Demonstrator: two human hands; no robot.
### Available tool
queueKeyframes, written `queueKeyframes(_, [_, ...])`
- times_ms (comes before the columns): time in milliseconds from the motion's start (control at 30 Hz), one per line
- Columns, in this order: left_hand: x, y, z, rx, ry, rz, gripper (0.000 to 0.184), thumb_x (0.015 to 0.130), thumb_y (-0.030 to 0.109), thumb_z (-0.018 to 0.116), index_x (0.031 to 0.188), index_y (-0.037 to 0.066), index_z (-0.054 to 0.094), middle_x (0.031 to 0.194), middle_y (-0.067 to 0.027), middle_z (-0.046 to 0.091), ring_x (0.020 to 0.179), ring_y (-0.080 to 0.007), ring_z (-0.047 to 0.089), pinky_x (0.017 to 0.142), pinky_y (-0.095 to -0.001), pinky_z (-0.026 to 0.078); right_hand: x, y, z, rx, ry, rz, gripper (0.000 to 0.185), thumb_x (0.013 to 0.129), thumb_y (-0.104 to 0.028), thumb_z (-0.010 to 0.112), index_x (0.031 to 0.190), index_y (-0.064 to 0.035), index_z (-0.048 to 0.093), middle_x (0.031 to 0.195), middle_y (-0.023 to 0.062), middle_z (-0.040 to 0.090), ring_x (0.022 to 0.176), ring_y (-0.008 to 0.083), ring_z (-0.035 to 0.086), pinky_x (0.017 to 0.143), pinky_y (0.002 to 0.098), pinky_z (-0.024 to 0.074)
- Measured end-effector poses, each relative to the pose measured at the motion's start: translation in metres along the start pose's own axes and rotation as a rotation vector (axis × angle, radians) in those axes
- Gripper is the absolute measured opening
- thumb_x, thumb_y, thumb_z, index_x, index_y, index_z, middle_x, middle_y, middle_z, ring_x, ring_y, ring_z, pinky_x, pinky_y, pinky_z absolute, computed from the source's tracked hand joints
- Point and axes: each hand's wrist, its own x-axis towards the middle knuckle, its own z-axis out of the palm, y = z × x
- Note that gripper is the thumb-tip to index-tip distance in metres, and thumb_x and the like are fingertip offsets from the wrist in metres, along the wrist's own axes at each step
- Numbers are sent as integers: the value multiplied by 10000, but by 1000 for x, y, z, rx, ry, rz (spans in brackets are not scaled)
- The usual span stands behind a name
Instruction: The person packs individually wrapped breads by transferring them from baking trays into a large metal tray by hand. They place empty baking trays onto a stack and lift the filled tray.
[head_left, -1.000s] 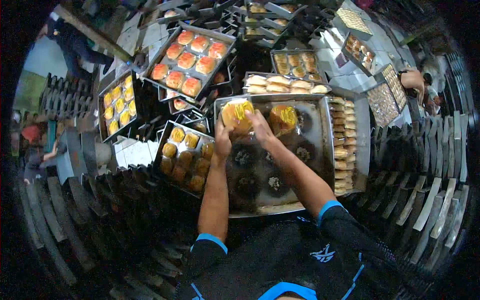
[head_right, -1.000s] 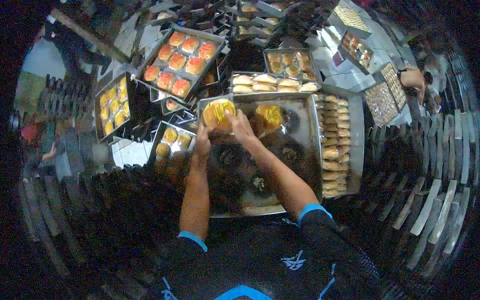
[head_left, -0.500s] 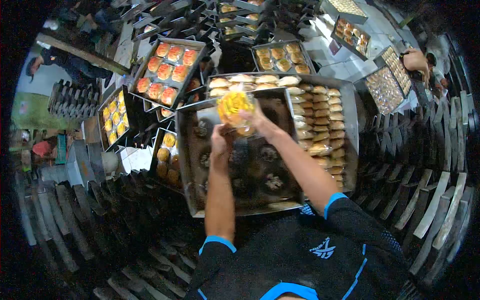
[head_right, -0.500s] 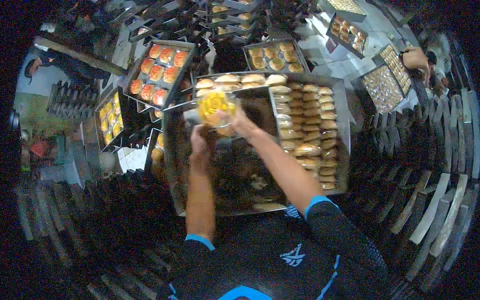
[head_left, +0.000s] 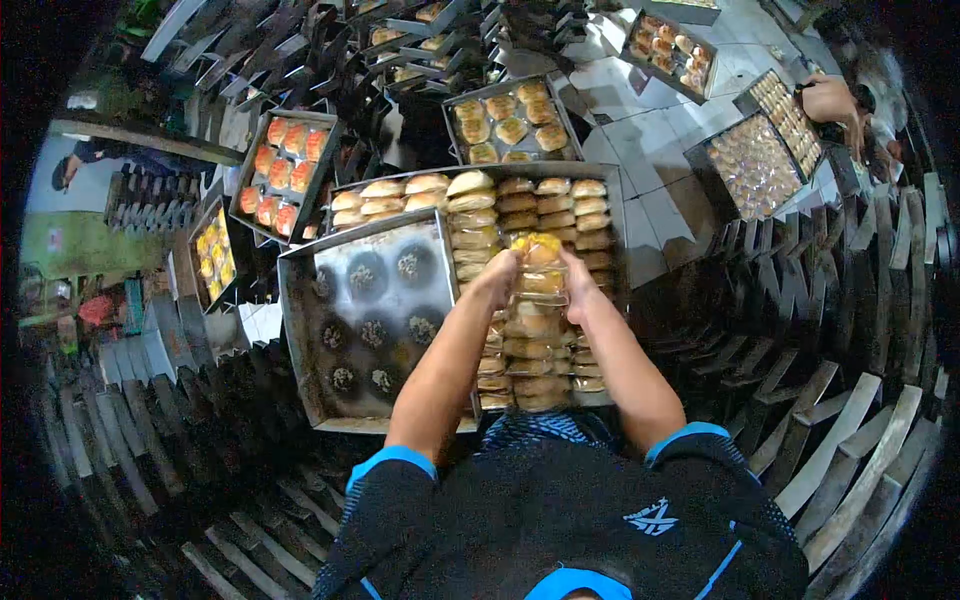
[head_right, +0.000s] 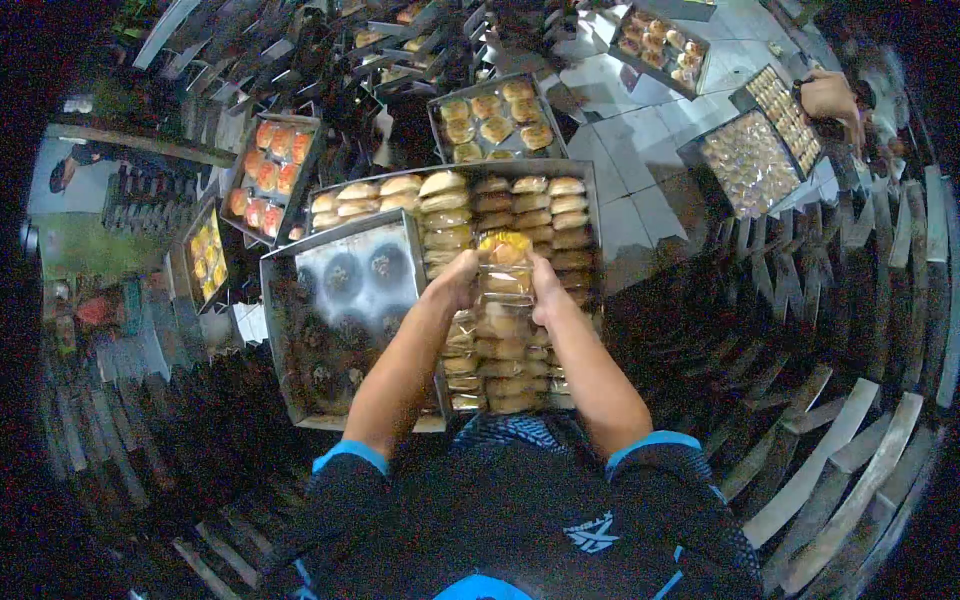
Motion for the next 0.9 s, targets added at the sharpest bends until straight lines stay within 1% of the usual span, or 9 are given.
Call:
queueKeyframes(100, [-5, 12, 6, 73, -24, -149, 493, 839, 332, 306, 1169, 7, 476, 1291, -234, 402, 1192, -444, 327, 868, -754, 144, 6, -12, 3, 31, -19, 56, 528, 843, -517, 359, 1155, -121, 516, 1176, 122, 525, 1022, 278, 519, 897, 473, 383])
queueKeyframes(200, [-28, 26, 17, 151, 289, -267, 378, 850, 350, 380, 956, 99, 641, 936, -122, 651, 822, -271, 617, 765, -484, 456, 43, -17, -10, 38, -20, 186, 562, 835, -507, 362, 1202, -99, 480, 1226, 136, 492, 1065, 291, 500, 920, 473, 364])
queueKeyframes(233, [-21, 13, 7, 565, 257, 127, 367, 829, 332, 407, 961, 80, 640, 951, -154, 639, 847, -308, 606, 778, -497, 446, 51, -20, -8, 10, -13, 209, 566, 834, -506, 367, 1208, -96, 475, 1230, 138, 488, 1072, 292, 496, 923, 471, 362])
queueKeyframes(333, [-52, -17, 22, 993, 507, 269, 446, 793, 281, 464, 1110, -17, 559, 1247, -242, 439, 1120, -460, 419, 960, -511, 310, 72, -27, -3, -113, 32, 259, 579, 830, -504, 382, 1225, -88, 459, 1243, 145, 478, 1095, 297, 482, 932, 463, 357])
queueKeyframes(433, [-6, -82, 31, 1191, 902, 671, 645, 813, 367, 456, 1310, -23, 322, 1390, -247, 225, 1285, -437, 174, 1041, -546, 113, 82, -23, -1, -352, 116, 240, 594, 827, -502, 396, 1242, -79, 443, 1255, 153, 467, 1117, 301, 468, 941, 454, 352])
queueKeyframes(533, [20, -102, 14, 1236, 875, 815, 762, 821, 452, 445, 1369, -14, 192, 1438, -236, 85, 1326, -423, 33, 1046, -562, 26, 66, -31, 9, -1190, 520, -448, 704, 745, -486, 537, 1235, 8, 437, 1193, 243, 481, 1112, 335, 462, 958, 389, 354])
queueKeyframes(600, [27, -122, 13, 1030, 845, 914, 818, 816, 522, 413, 1384, -3, 146, 1445, -225, 70, 1331, -413, 36, 1035, -581, 9, 56, -50, 13, -1435, 63, -904, 722, 669, -362, 638, 1252, 1, 415, 1196, 249, 478, 1120, 349, 455, 943, 384, 362])
queueKeyframes(800, [9, -129, 15, 1128, 779, 768, 915, 770, 563, 471, 1381, -20, 119, 1449, -221, 50, 1345, -373, 9, 1047, -561, 5, 75, -72, 49, -1729, -418, -454, 698, 571, -285, 676, 1181, -3, 488, 1142, 220, 517, 1072, 340, 485, 915, 385, 384])
queueKeyframes(900, [-6, -121, 10, 974, 808, 926, 886, 758, 515, 530, 1383, 15, 151, 1443, -210, 90, 1328, -407, 65, 1050, -558, 77, 82, -69, 49, -1869, -395, -592, 592, 632, -247, 609, 1160, 1, 509, 1149, 230, 517, 1056, 344, 497, 893, 387, 403])
